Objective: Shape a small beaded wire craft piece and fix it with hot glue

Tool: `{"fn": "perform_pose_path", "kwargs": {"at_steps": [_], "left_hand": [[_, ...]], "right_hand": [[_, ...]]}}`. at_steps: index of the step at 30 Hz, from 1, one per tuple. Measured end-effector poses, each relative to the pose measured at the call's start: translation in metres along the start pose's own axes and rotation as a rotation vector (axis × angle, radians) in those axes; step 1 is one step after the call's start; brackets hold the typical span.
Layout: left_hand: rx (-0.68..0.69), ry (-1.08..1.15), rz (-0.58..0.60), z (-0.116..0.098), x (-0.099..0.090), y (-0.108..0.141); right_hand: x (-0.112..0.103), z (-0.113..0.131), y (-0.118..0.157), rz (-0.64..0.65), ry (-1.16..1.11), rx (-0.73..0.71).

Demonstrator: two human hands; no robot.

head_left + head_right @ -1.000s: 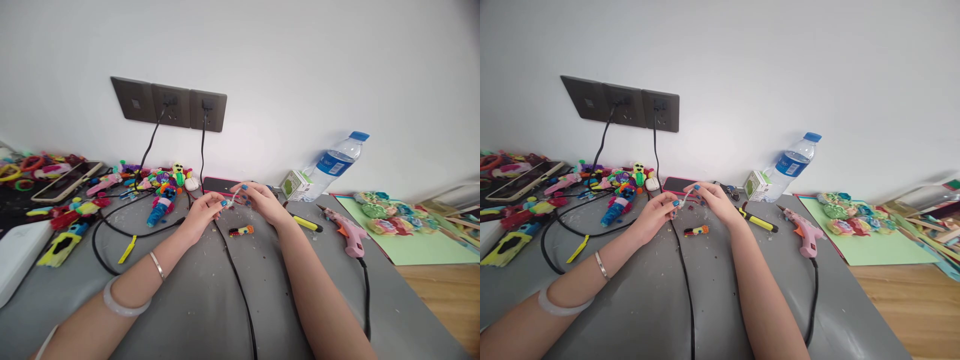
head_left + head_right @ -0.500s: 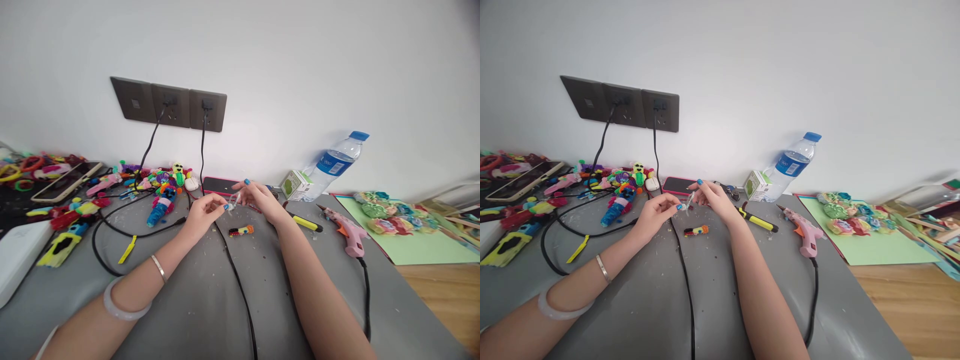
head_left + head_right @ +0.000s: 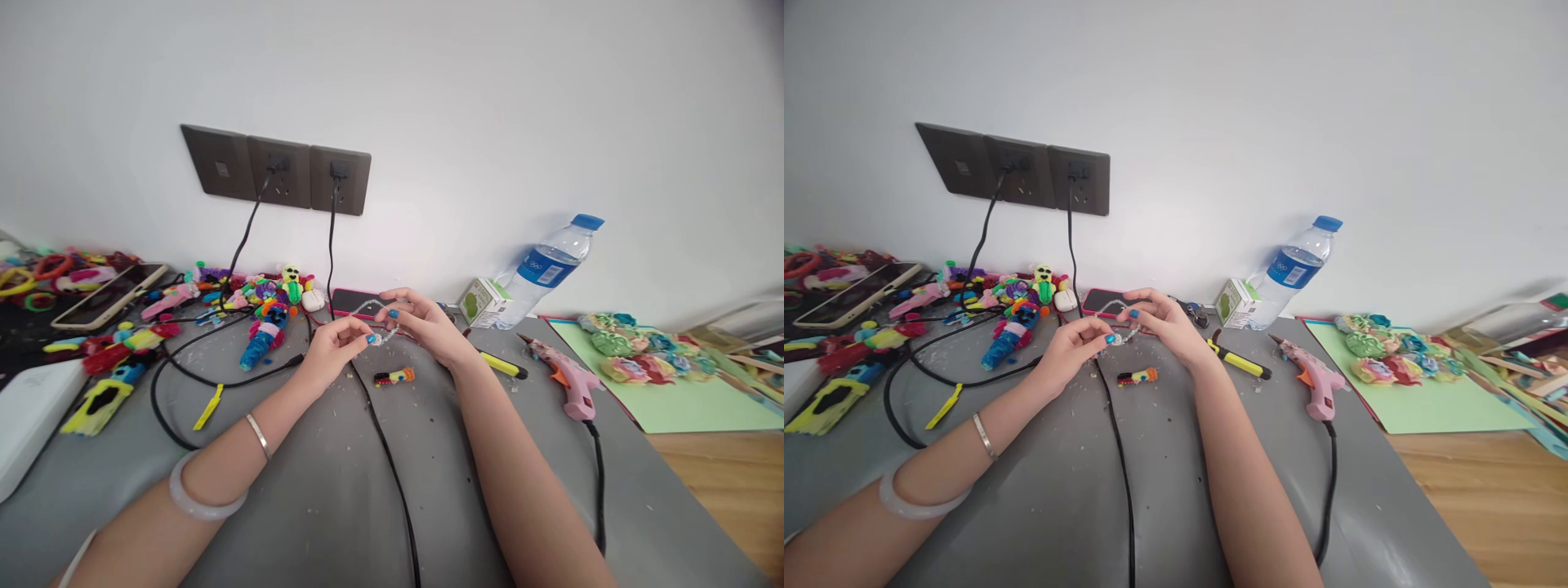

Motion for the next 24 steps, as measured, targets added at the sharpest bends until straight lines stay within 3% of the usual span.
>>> {"fn": "perform_pose_path", "kwargs": {"at_steps": [10, 16, 20, 24], "left_hand": [[-0.074, -0.005, 0.160, -0.002, 0.016, 0.006], [-0.108, -0.014, 0.167, -0.001, 0.017, 0.008], [-0.107, -0.011, 0.172, 0.000, 0.018, 0.007], [-0.113, -0.013, 0.189, 0.002, 0.018, 0.007]], "right_hand": [[0.003, 0.000, 0.001, 0.035, -0.037, 0.008], [0.001, -0.005, -0.001, 0.033, -0.059, 0.005], [-0.006, -0.003, -0.002, -0.036, -0.019, -0.029], [-0.003, -0.003, -0.001, -0.027, -0.034, 0.018]]}}
Point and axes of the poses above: each hand's wrist, its own y-axis away from the middle knuckle, its own x-axis out of the palm, z = x × y, the point moved 10 cm from there along -y, towards the middle knuckle, and after that the axes turned 10 degrees about -z, right-handed, at the moved point
